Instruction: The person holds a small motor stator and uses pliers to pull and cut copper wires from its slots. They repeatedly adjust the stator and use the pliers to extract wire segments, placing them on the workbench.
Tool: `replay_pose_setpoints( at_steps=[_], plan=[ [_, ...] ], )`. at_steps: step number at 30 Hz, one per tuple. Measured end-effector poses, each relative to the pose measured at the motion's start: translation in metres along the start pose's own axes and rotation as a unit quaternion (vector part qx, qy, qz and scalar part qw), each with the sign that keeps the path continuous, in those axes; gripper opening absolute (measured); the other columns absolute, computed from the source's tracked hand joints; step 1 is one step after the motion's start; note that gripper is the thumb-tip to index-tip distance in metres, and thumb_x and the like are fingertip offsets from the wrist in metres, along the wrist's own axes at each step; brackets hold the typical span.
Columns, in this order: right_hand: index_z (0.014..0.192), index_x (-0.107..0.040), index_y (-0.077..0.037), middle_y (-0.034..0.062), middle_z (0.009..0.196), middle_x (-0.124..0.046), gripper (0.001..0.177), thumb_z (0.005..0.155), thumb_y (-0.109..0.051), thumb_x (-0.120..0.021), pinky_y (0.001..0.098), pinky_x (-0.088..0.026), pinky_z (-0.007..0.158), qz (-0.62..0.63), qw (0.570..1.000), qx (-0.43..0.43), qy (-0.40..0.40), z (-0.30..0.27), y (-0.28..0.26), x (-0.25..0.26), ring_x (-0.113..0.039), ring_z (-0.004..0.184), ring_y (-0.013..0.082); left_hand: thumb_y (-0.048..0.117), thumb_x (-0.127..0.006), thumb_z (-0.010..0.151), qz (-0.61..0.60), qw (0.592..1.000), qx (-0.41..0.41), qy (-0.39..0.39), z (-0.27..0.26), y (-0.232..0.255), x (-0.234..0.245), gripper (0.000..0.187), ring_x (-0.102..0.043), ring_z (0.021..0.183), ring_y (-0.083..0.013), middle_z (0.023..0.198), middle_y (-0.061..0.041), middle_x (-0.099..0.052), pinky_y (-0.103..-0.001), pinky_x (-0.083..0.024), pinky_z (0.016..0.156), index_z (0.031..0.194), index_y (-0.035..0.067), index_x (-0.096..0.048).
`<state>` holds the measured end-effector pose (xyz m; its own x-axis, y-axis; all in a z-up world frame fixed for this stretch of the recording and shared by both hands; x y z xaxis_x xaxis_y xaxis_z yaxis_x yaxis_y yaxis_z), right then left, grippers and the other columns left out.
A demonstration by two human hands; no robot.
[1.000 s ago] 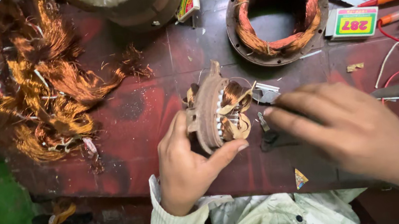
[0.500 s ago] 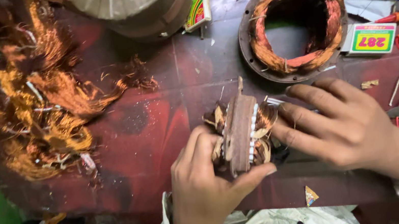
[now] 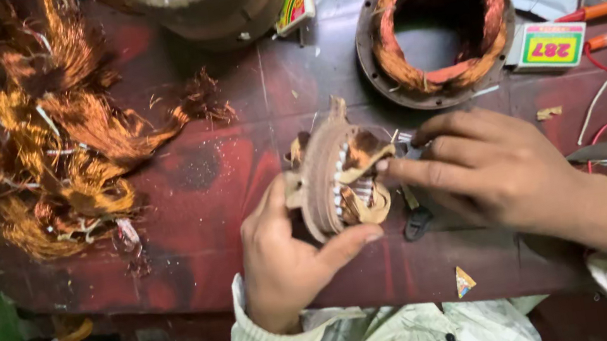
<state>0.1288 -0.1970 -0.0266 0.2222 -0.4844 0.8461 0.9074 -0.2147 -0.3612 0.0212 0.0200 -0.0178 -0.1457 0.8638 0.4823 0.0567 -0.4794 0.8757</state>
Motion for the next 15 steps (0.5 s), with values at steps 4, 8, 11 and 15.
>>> replay_pose_setpoints(
  at_steps=[4,8,11,15],
  plan=[
    [0.122,-0.071,-0.011,0.0057,0.084,-0.066,0.047,0.075,-0.010,-0.081,0.0399,-0.055,0.075,0.032,0.999,-0.025,0.002,-0.0023,0.0007,-0.0040,-0.066,0.093,0.0280,0.042,-0.091,0.077,-0.012,1.000,-0.020,0.015,-0.0028,-0.0042,-0.0022,0.070,-0.082,0.101,-0.0239,0.108,-0.014,-0.079,-0.034,-0.063,0.088,0.123,-0.001,-0.062],
    [0.119,-0.073,-0.010,0.0062,0.086,-0.066,0.045,0.075,-0.012,-0.081,0.0403,-0.055,0.075,0.031,0.999,-0.018,0.011,-0.0030,0.0002,-0.0055,-0.066,0.092,0.0285,0.046,-0.094,0.071,0.033,0.999,-0.035,0.023,-0.0024,-0.0016,-0.0034,0.067,-0.081,0.092,-0.0247,0.098,-0.012,-0.078,-0.033,-0.063,0.080,0.111,0.001,-0.064],
    [0.116,-0.074,-0.010,0.0061,0.084,-0.064,0.044,0.073,-0.012,-0.081,0.0397,-0.052,0.072,0.027,1.000,-0.010,0.010,-0.0050,0.0028,-0.0070,-0.066,0.092,0.0284,0.047,-0.096,0.067,0.055,0.997,-0.042,0.029,-0.0045,0.0015,-0.0055,0.067,-0.077,0.080,-0.0242,0.089,-0.010,-0.073,-0.034,-0.060,0.074,0.102,0.001,-0.063],
    [0.118,-0.077,-0.011,0.0042,0.082,-0.064,0.050,0.068,-0.017,-0.078,0.0394,-0.049,0.067,0.018,1.000,0.019,0.001,-0.0086,0.0030,-0.0051,-0.067,0.089,0.0271,0.047,-0.096,0.071,0.060,0.995,-0.069,0.031,-0.0047,0.0026,-0.0060,0.063,-0.075,0.082,-0.0233,0.092,-0.008,-0.072,-0.034,-0.060,0.075,0.103,0.003,-0.062]
  ],
)
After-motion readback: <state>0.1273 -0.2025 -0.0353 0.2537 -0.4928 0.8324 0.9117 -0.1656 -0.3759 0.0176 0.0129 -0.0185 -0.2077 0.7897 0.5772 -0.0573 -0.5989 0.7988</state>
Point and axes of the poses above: each hand's wrist, its own z-axis towards the middle knuckle, its own x-axis out of the back of the hand, y = z × x, the point moved 2 cm from there along z, towards the middle knuckle
